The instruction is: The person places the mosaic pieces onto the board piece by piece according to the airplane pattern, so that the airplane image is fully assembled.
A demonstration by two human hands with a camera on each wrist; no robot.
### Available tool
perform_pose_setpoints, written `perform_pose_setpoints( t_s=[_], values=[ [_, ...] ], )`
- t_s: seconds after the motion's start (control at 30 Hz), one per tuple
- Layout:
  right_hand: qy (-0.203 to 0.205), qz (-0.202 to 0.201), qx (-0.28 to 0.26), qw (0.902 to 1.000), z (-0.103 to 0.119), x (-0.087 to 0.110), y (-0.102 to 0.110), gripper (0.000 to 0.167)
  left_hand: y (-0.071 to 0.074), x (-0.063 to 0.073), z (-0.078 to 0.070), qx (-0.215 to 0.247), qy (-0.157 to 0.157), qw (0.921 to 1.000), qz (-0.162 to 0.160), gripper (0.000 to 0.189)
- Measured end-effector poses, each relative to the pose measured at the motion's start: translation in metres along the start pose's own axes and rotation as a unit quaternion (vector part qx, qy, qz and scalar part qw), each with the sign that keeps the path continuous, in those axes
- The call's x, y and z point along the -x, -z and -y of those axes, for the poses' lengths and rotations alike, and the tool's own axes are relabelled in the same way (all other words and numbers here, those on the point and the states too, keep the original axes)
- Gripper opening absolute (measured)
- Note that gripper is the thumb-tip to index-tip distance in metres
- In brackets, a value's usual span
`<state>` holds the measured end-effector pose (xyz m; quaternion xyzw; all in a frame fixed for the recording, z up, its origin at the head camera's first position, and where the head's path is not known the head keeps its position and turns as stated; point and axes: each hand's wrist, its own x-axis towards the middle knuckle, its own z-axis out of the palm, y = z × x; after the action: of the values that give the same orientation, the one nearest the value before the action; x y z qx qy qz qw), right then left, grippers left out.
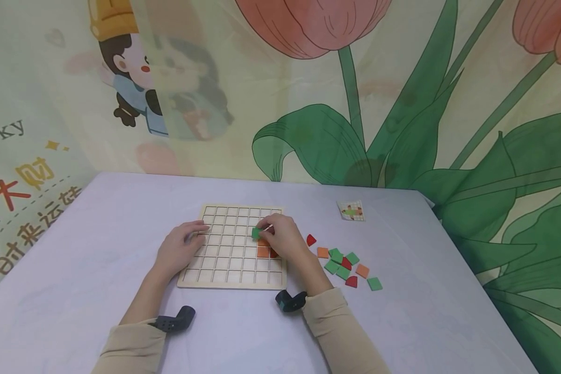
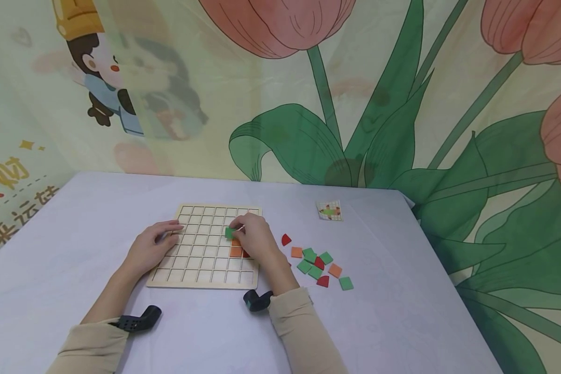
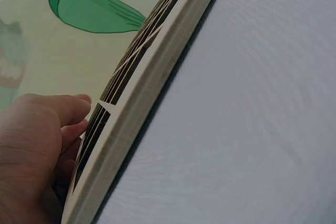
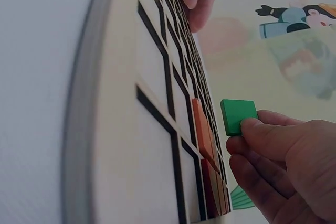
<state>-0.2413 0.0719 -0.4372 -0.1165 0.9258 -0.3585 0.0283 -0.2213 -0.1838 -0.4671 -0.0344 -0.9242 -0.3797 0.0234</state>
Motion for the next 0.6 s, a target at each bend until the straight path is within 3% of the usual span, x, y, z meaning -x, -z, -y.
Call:
perform_pose_setpoints(
  t_s=[0.6],
  values=[
    [0.039, 0.011, 0.050, 0.9979, 0.0076, 0.0021, -0.0099, 0.015, -0.0002, -0.0001, 0.0007, -0.003, -0.005, 1.0000, 0.001, 0.035]
  ],
)
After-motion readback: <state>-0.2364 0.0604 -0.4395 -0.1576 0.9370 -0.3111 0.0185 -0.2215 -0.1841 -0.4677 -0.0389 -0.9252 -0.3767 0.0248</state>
